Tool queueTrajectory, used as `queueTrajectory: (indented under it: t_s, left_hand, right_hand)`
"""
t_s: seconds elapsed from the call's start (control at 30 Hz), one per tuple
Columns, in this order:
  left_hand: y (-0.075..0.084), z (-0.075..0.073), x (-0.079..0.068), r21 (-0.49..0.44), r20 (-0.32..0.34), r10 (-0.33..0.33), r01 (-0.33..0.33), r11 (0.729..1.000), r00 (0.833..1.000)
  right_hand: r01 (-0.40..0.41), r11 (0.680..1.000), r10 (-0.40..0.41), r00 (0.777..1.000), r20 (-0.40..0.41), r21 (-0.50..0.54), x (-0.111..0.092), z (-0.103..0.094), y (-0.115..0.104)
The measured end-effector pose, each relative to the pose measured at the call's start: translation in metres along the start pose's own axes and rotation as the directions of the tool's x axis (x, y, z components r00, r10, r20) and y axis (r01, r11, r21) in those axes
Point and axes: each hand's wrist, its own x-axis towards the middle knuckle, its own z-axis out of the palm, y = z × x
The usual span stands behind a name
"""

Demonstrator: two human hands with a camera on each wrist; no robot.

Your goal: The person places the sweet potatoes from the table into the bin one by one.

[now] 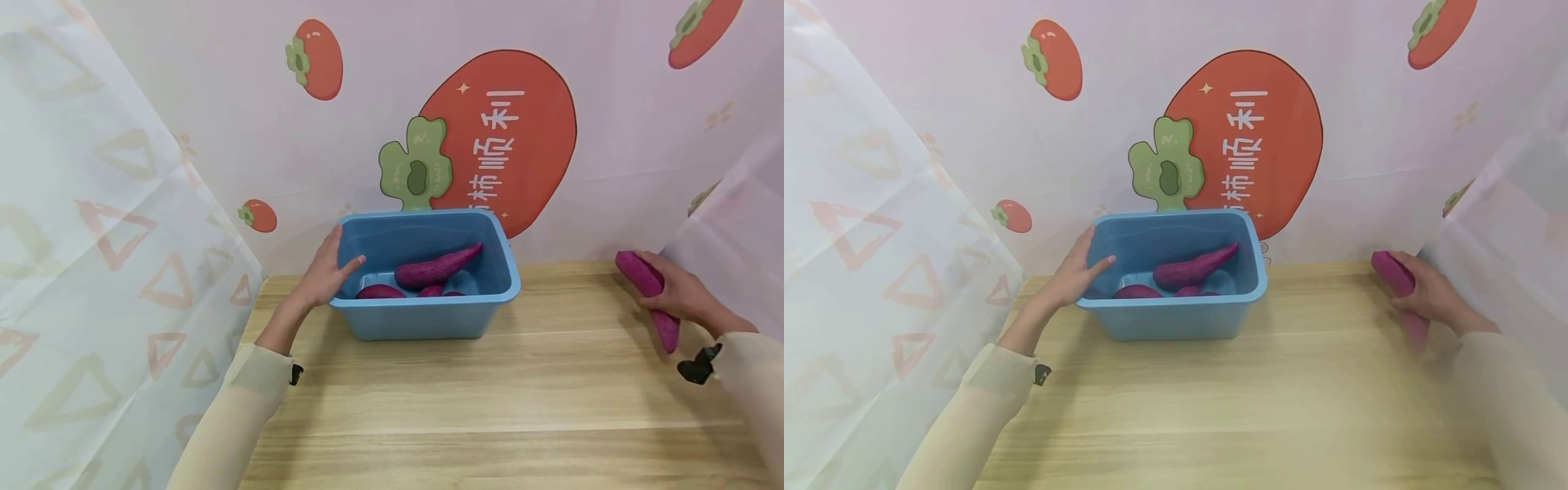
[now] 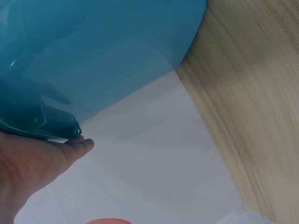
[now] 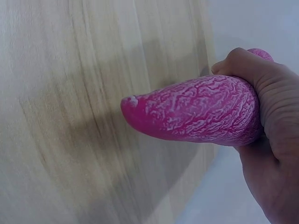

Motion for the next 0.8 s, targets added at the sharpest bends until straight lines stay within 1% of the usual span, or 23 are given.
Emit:
queueTrajectory:
  t_s: [0.17,0.27,0.43,0.8]
  left_hand:
    - [0.000,0.000,0.000,0.008,0.007,-0.005,0.005,1.000,1.000]
    - [0.002,0.000,-0.001,0.003,0.006,-0.008,0.008,1.000,1.000]
    - [0.002,-0.001,-0.001,-0.001,0.008,-0.008,0.008,1.000,1.000]
    - [0.001,-0.001,-0.001,-0.012,0.005,-0.002,0.002,1.000,1.000]
  right_hand:
    - [0.000,1.000,0.000,1.000,0.005,0.001,0.002,-0.002,-0.004]
    - [-0.005,1.000,0.005,1.000,0.016,-0.010,0.004,-0.004,-0.008]
    - [-0.019,1.000,0.019,0.999,0.041,0.005,0.007,-0.009,-0.017]
    - [0.021,0.999,-0.019,0.999,0.047,-0.031,0.013,-0.014,-0.027]
